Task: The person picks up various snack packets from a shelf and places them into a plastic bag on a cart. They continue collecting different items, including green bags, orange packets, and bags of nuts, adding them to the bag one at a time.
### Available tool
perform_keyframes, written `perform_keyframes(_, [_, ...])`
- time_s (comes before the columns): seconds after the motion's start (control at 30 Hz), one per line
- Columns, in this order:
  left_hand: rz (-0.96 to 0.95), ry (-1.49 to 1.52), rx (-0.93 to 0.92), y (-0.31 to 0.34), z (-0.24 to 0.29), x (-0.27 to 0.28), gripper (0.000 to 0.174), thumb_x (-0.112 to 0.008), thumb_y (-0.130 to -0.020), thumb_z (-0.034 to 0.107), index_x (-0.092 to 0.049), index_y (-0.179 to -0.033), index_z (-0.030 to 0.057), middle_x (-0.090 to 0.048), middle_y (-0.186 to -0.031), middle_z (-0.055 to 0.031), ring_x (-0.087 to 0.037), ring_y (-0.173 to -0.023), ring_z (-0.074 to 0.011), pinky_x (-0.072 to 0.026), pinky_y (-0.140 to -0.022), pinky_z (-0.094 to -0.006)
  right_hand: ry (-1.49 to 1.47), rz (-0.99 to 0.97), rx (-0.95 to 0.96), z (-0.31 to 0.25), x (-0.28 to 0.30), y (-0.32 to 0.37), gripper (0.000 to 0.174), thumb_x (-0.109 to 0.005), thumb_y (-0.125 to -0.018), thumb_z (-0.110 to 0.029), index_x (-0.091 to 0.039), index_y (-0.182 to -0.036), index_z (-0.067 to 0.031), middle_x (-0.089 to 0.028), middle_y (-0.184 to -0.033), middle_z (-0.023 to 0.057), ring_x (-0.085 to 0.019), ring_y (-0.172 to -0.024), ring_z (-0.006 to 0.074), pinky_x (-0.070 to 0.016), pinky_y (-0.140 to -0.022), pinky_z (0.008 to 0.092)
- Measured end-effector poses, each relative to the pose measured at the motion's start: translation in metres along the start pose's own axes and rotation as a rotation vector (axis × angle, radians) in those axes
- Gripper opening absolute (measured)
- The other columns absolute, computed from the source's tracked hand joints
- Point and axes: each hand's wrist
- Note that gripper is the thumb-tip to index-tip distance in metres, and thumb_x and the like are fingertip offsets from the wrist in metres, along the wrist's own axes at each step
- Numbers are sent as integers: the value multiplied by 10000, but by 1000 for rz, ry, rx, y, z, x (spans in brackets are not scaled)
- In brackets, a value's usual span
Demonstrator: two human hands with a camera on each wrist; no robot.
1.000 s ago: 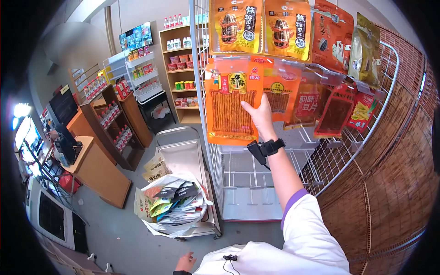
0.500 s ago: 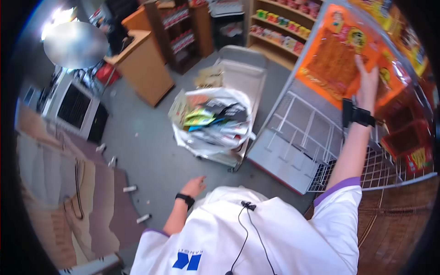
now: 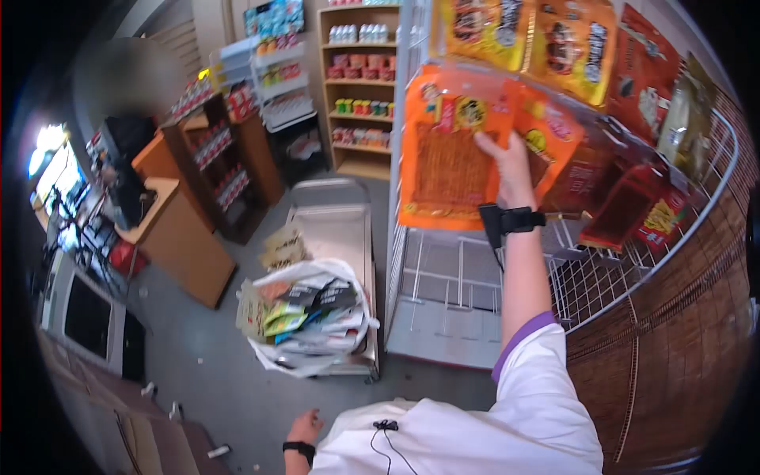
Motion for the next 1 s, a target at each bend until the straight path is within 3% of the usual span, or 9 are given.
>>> perform_keyframes(0.17, [4, -127, -59, -9, 14, 14, 442, -632, -811, 270, -549, -1192, 64, -668, -980, -147, -657, -854, -300, -518, -776, -377, -138, -96, -17, 3, 3, -7, 464, -730, -769, -128, -530, -1176, -33, -607, -1100, 37, -545, -1018, 149, -393, -913, 297])
perform_keyframes(0.33, [9, -149, -70, -13, 21, 18, 455, -633, -814, 284, -546, -1200, 60, -667, -982, -146, -659, -853, -292, -520, -768, -372, -160, -72, -155, -2, 5, -5, 341, -724, -770, -112, -597, -1072, -19, -640, -1028, 47, -585, -921, 139, -433, -836, 291])
perform_keyframes(0.47, [-3, -133, -66, -13, 18, 15, 456, -633, -814, 288, -549, -1200, 60, -668, -979, -146, -659, -853, -288, -519, -766, -369, -171, -52, -144, -9, 4, 1, 278, -714, -777, -101, -623, -1025, -18, -655, -983, 44, -600, -862, 131, -449, -799, 291])
perform_keyframes(0.6, [-33, -104, -36, -12, 17, 14, 451, -629, -817, 295, -552, -1196, 64, -669, -976, -144, -659, -852, -284, -519, -768, -370, -184, -55, -167, -9, 4, 2, 288, -707, -779, -91, -612, -1040, -15, -649, -995, 44, -592, -882, 128, -442, -816, 291])
perform_keyframes(0.8, [-20, -117, -30, -11, 27, 15, 454, -627, -816, 313, -553, -1193, 72, -669, -974, -141, -655, -858, -293, -516, -778, -380, -58, -8, -12, 6, 4, -14, 323, -705, -774, -80, -590, -1071, -30, -627, -1040, 36, -558, -970, 135, -410, -879, 283])
perform_keyframes(1.0, [-1, -112, -39, -9, 22, 14, 445, -623, -819, 315, -555, -1186, 72, -666, -979, -146, -648, -879, -305, -512, -787, -389, -86, -116, -130, 5, 13, -26, 349, -711, -777, -117, -591, -1094, -34, -619, -1082, 38, -551, -986, 139, -401, -888, 286])
Point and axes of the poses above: each hand's wrist, its own y-axis away from the middle knuckle, its own x-axis out of the back of the hand, z = x × y
